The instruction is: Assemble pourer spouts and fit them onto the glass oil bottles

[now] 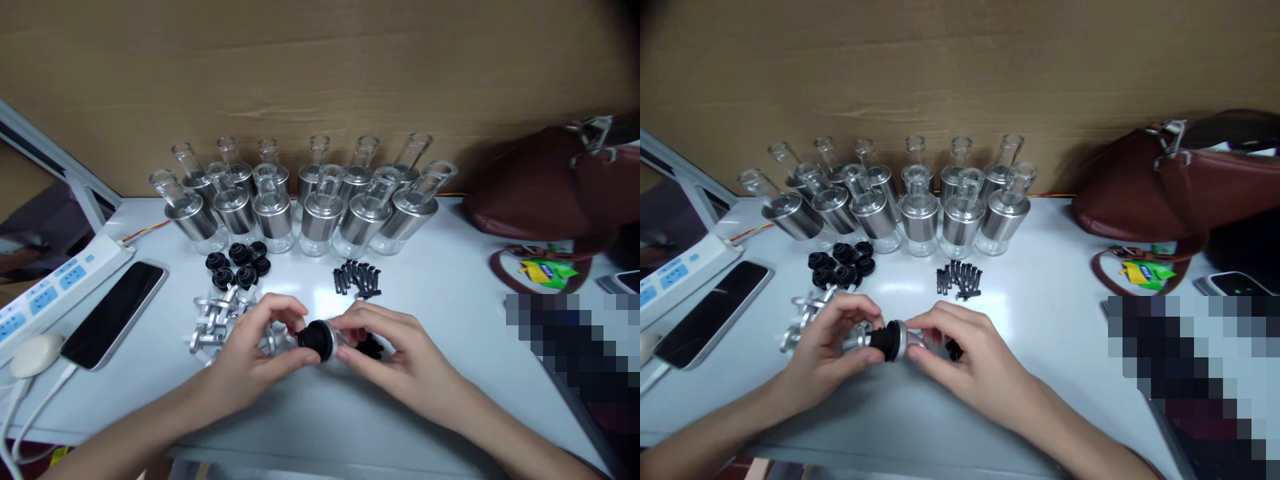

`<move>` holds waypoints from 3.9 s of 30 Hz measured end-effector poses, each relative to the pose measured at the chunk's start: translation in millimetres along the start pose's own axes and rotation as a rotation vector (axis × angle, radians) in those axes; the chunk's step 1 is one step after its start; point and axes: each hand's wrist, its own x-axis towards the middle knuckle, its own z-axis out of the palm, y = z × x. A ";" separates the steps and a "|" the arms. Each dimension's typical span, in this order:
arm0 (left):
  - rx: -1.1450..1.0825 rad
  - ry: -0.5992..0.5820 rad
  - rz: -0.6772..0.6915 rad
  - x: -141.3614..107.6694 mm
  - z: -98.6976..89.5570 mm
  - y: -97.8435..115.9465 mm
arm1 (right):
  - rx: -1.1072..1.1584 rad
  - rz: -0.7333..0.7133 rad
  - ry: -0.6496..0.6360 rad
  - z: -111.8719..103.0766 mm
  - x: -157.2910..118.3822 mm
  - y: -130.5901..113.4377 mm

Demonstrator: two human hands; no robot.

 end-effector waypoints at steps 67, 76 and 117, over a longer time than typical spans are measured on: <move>0.590 -0.221 0.570 4.4 -1.0 12.5 | -0.552 -0.478 -0.035 -3.5 0.9 -10.4; 0.531 -0.158 0.572 -1.3 2.5 7.6 | -0.538 -0.471 -0.027 -2.1 -3.1 -10.5; 0.551 -0.134 0.570 4.2 5.1 11.2 | 0.116 0.100 -0.250 6.3 -3.5 -7.4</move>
